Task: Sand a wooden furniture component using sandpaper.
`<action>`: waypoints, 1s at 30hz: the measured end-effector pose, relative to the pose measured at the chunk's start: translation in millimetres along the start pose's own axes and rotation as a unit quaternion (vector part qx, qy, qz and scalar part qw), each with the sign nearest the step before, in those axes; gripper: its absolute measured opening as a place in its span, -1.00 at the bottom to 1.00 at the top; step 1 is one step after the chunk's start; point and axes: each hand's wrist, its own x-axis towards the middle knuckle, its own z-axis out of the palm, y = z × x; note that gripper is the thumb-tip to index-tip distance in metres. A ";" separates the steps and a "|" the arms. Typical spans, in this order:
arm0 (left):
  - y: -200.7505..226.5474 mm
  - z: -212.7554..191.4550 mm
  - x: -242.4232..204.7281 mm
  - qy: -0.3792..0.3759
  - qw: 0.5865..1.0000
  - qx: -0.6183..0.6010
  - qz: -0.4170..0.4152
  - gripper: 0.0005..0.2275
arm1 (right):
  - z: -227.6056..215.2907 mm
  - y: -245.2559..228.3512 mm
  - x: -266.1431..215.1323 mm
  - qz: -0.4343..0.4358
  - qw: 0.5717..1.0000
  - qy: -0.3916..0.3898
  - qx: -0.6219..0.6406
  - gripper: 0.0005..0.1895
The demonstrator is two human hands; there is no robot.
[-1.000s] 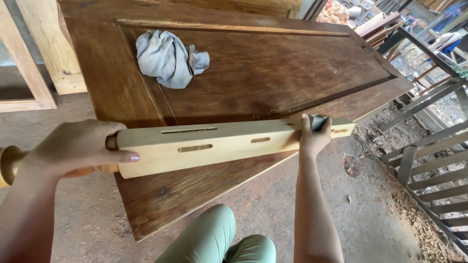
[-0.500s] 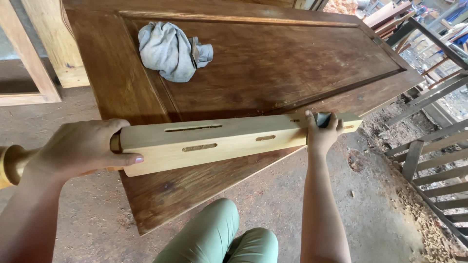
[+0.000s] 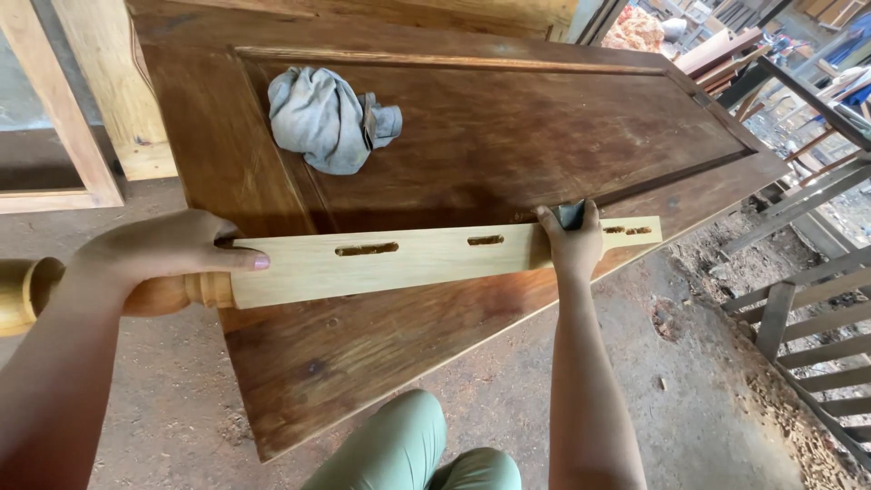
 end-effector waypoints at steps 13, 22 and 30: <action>10.0 5.8 -19.1 0.030 0.986 0.164 0.000 -0.51 | -9.4 5.4 -16.3 -0.030 0.997 -0.001 -0.070 -0.02; 31.1 35.0 -67.6 0.151 0.960 0.227 0.060 -0.15 | -50.8 17.1 -57.5 0.079 0.996 -0.029 0.007 0.04; 29.6 54.2 -71.6 0.095 0.936 0.338 0.014 0.03 | -51.1 25.5 -94.3 0.109 0.992 0.018 0.064 0.00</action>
